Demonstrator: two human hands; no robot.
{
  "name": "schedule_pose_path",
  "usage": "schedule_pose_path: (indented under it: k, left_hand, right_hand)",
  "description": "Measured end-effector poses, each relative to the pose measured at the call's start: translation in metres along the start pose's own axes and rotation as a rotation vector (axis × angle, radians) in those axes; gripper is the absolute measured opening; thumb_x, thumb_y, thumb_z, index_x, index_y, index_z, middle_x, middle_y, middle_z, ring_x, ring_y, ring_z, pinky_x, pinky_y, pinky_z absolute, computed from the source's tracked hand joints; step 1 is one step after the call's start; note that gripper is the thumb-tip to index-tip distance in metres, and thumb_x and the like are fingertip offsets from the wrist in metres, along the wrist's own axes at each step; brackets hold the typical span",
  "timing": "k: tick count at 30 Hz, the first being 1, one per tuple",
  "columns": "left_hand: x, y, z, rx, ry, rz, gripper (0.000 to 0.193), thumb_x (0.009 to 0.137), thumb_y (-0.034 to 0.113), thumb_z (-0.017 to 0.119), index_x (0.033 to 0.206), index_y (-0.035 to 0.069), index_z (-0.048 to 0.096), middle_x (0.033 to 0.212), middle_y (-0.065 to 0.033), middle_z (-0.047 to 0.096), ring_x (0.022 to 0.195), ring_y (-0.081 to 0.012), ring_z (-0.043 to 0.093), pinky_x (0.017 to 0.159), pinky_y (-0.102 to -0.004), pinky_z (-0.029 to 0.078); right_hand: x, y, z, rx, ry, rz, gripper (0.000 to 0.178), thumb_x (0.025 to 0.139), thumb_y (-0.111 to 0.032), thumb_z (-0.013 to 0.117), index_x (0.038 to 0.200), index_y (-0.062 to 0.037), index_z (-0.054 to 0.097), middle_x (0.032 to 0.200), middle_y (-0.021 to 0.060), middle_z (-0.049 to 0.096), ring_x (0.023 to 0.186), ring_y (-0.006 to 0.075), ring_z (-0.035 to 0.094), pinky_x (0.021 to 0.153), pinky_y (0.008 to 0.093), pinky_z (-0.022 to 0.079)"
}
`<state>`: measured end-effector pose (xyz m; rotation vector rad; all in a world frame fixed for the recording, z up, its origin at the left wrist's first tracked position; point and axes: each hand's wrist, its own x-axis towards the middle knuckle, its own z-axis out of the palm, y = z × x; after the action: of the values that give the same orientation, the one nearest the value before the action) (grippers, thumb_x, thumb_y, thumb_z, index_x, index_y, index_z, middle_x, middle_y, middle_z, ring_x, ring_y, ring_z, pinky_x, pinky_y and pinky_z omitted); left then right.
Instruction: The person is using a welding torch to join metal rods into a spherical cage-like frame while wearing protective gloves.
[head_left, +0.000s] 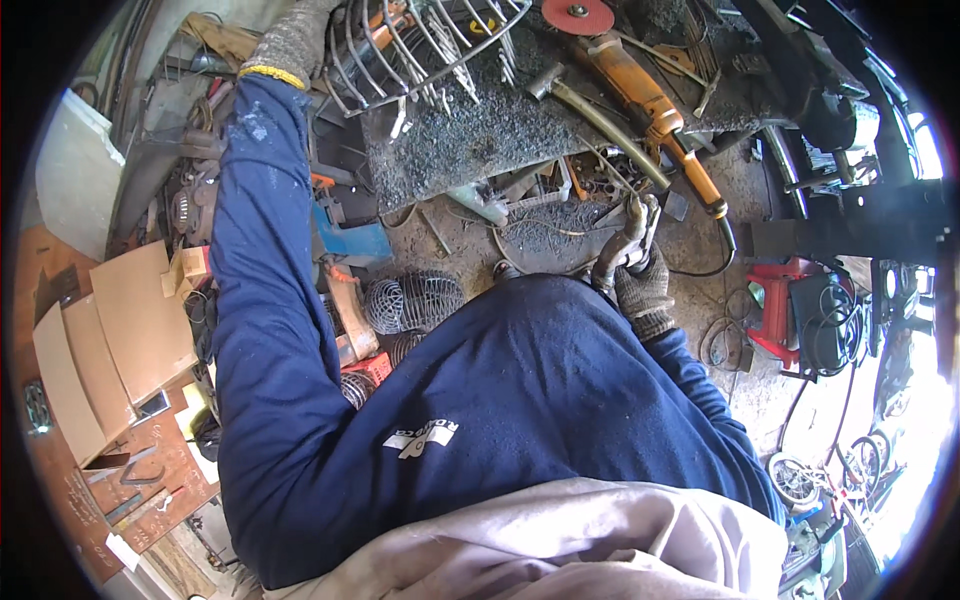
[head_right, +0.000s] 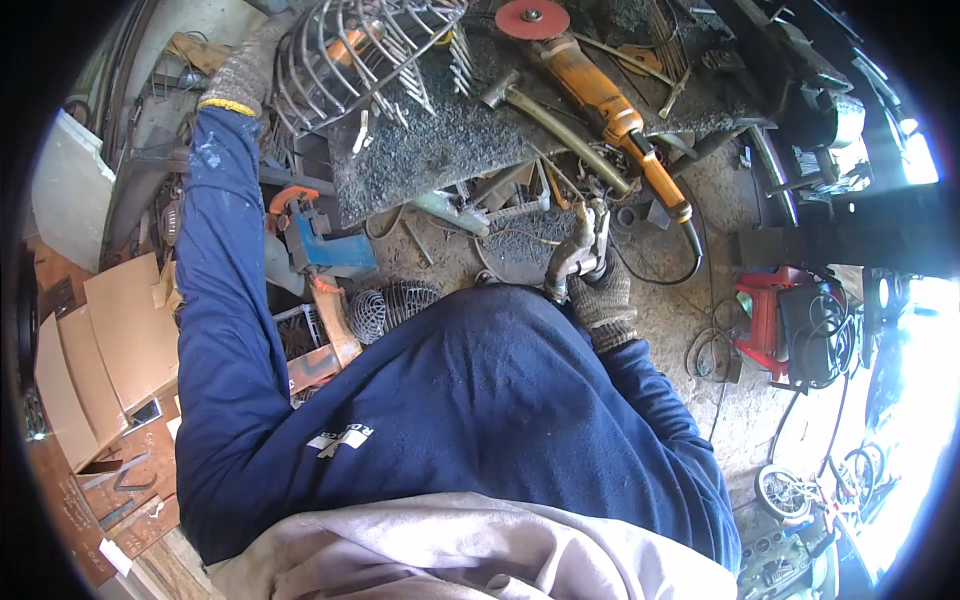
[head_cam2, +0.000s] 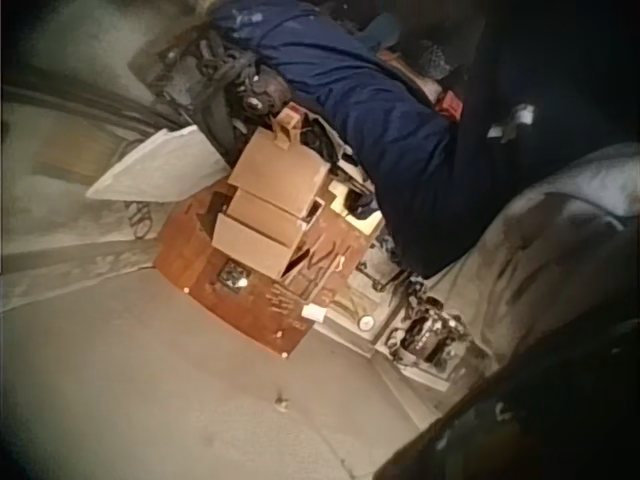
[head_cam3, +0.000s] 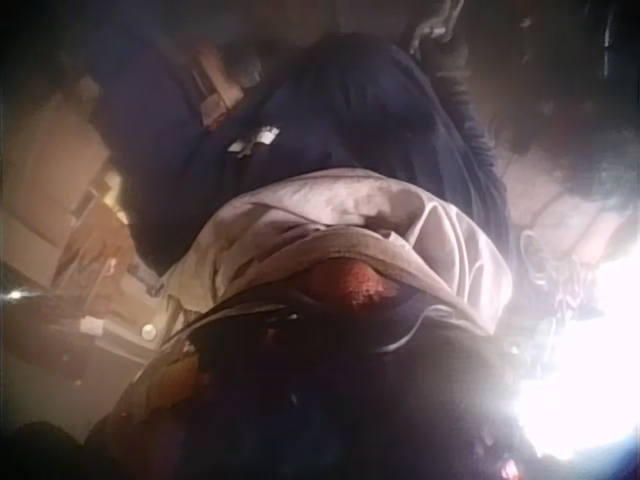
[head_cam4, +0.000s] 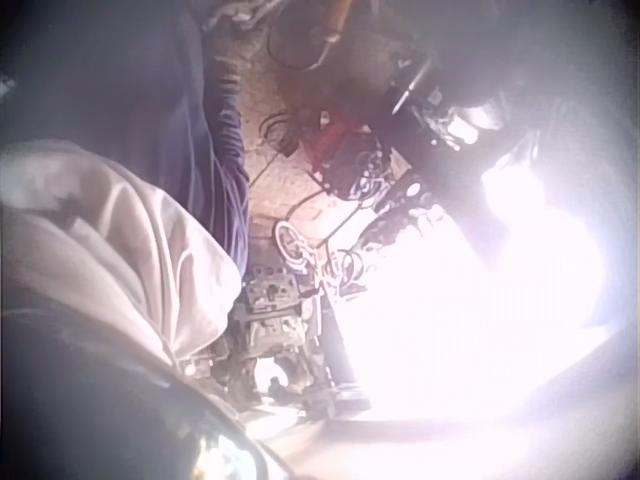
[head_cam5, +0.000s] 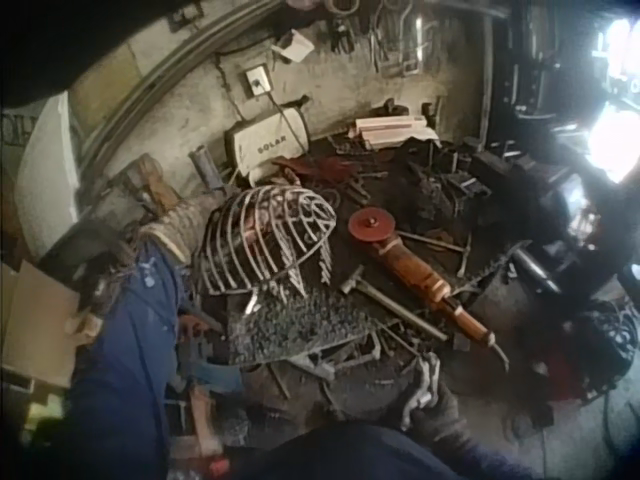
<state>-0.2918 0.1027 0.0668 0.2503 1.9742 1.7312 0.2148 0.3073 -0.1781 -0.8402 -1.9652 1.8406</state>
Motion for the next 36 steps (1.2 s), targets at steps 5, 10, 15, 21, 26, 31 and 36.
schedule_pose_path:
  k: [5, 10, 15, 21, 26, 31, 36]
  left_hand:
    - [0.032, 0.000, -0.008, -0.098, 0.004, -0.134, 0.029, 0.095, 0.027, 0.065, 0.120, 0.012, 0.067, 0.112, -0.0044, 0.070, 0.100, -0.0165, 0.064, 0.092, -0.0314, 0.049]
    - [-0.023, 0.009, 0.070, 0.248, 0.079, 0.026, 0.039, 0.090, 0.042, 0.069, 0.114, 0.010, 0.070, 0.100, -0.0065, 0.073, 0.077, -0.0193, 0.068, 0.073, -0.0337, 0.055]
    - [-0.004, -0.012, 0.031, 0.236, -0.045, 0.080, 0.041, 0.090, 0.043, 0.068, 0.116, 0.011, 0.069, 0.099, -0.0055, 0.073, 0.073, -0.0177, 0.067, 0.071, -0.0328, 0.056]
    - [0.001, -0.057, -0.001, 0.758, -0.064, 0.403, 0.030, 0.101, 0.024, 0.050, 0.127, 0.014, 0.063, 0.119, -0.0063, 0.065, 0.105, -0.0152, 0.059, 0.095, -0.0295, 0.046]
    - [-0.040, -0.034, 0.037, 0.462, 0.061, 0.105, 0.032, 0.099, 0.008, 0.050, 0.129, 0.012, 0.061, 0.122, -0.0090, 0.064, 0.108, -0.0201, 0.059, 0.097, -0.0314, 0.044]
    - [-0.046, -0.032, 0.048, 0.228, 0.110, 0.064, 0.028, 0.098, 0.016, 0.057, 0.123, 0.008, 0.065, 0.115, -0.0074, 0.067, 0.099, -0.0196, 0.061, 0.087, -0.0314, 0.047]
    - [-0.043, -0.043, 0.041, 0.122, 0.094, 0.076, 0.027, 0.097, 0.017, 0.059, 0.122, 0.007, 0.066, 0.112, -0.0073, 0.068, 0.095, -0.0193, 0.062, 0.084, -0.0317, 0.048]
  right_hand:
    - [0.003, 0.008, 0.000, 0.029, -0.036, 0.040, 0.056, 0.075, -0.016, 0.077, 0.125, -0.0028, 0.054, 0.115, 0.0126, 0.065, 0.108, 0.0227, 0.063, 0.095, 0.0349, 0.049]
    - [-0.004, -0.012, -0.008, -0.007, -0.016, 0.075, 0.059, 0.076, -0.016, 0.077, 0.128, -0.0031, 0.052, 0.116, 0.0119, 0.065, 0.110, 0.0219, 0.063, 0.096, 0.0349, 0.048]
    - [-0.002, -0.010, -0.008, 0.065, -0.023, 0.056, 0.057, 0.079, -0.013, 0.076, 0.130, -0.0033, 0.052, 0.121, 0.0103, 0.064, 0.113, 0.0196, 0.061, 0.097, 0.0338, 0.047]
    - [0.003, -0.012, -0.008, -0.022, -0.035, 0.048, 0.055, 0.082, -0.013, 0.072, 0.132, -0.0033, 0.052, 0.122, 0.0106, 0.063, 0.114, 0.0197, 0.061, 0.098, 0.0331, 0.047]
    - [0.005, -0.007, -0.004, -0.071, -0.039, 0.024, 0.050, 0.079, -0.013, 0.074, 0.124, -0.0031, 0.055, 0.113, 0.0116, 0.066, 0.108, 0.0213, 0.063, 0.094, 0.0344, 0.049]
    - [0.009, -0.001, -0.006, -0.142, -0.049, 0.026, 0.046, 0.078, -0.013, 0.074, 0.119, -0.0030, 0.056, 0.109, 0.0112, 0.066, 0.105, 0.0218, 0.064, 0.092, 0.0347, 0.049]
    - [0.005, -0.003, -0.007, -0.129, -0.029, 0.014, 0.052, 0.079, -0.012, 0.075, 0.125, -0.0023, 0.053, 0.112, 0.0092, 0.065, 0.105, 0.0210, 0.063, 0.094, 0.0338, 0.049]
